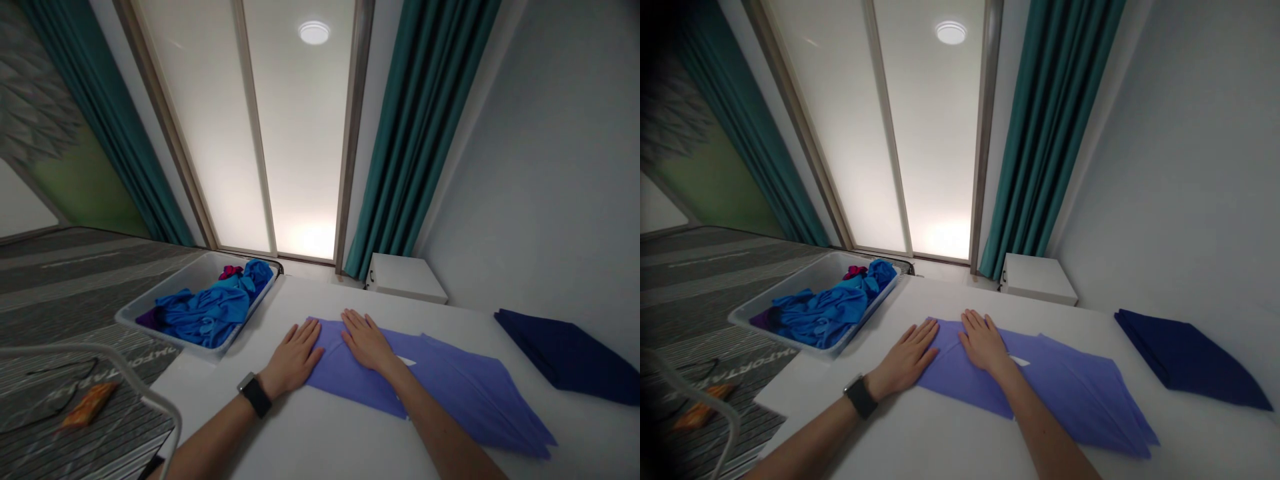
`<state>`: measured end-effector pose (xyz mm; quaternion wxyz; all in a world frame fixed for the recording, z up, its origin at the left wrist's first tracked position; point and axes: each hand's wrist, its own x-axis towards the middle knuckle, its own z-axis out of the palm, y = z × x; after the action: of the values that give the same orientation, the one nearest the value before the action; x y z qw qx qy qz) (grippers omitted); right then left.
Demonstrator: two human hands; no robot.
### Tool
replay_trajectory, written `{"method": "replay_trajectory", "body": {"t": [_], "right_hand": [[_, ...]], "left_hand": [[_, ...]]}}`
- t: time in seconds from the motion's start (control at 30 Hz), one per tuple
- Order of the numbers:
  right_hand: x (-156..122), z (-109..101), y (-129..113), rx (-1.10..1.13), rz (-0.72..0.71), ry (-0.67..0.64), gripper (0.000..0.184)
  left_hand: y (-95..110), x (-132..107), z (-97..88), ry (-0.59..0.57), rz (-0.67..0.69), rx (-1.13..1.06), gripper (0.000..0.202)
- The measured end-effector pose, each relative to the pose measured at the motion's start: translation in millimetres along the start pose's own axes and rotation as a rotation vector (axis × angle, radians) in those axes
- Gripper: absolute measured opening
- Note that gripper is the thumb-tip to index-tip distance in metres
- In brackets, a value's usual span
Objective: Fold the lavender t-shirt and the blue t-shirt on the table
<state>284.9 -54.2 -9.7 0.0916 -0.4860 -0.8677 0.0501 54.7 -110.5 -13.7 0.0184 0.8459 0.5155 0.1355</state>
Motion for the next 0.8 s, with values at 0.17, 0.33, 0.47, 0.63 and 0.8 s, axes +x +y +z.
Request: {"method": "replay_trajectory", "body": {"t": [0.17, 0.33, 0.47, 0.63, 0.8], "right_hand": [[0.2, 0.6, 0.6, -0.004, 0.001, -0.016, 0.052], [1.1, -0.3, 1.0, -0.008, 0.013, -0.023, 0.053], [1.5, -7.1, -7.2, -0.042, 0.047, 0.011, 0.055], [-6.7, -10.6, -40.5, -0.004, -0.026, 0.047, 0.059], [-15.3, 1.4, -66.9, 0.064, -0.047, -0.018, 0.065]], "left_hand": [[-49.1, -13.3, -11.0, 0.033, -0.105, 0.013, 0.049], [-51.5, -19.6, -17.8, 0.081, -0.137, -0.103, 0.048], [-30.9, -19.5, -19.4, 0.056, -0.083, -0.141, 0.049], [-20.5, -21.3, -21.3, -0.006, 0.032, -0.14, 0.052], [-22.9, -22.5, -15.6, -0.03, 0.06, -0.07, 0.051]]}}
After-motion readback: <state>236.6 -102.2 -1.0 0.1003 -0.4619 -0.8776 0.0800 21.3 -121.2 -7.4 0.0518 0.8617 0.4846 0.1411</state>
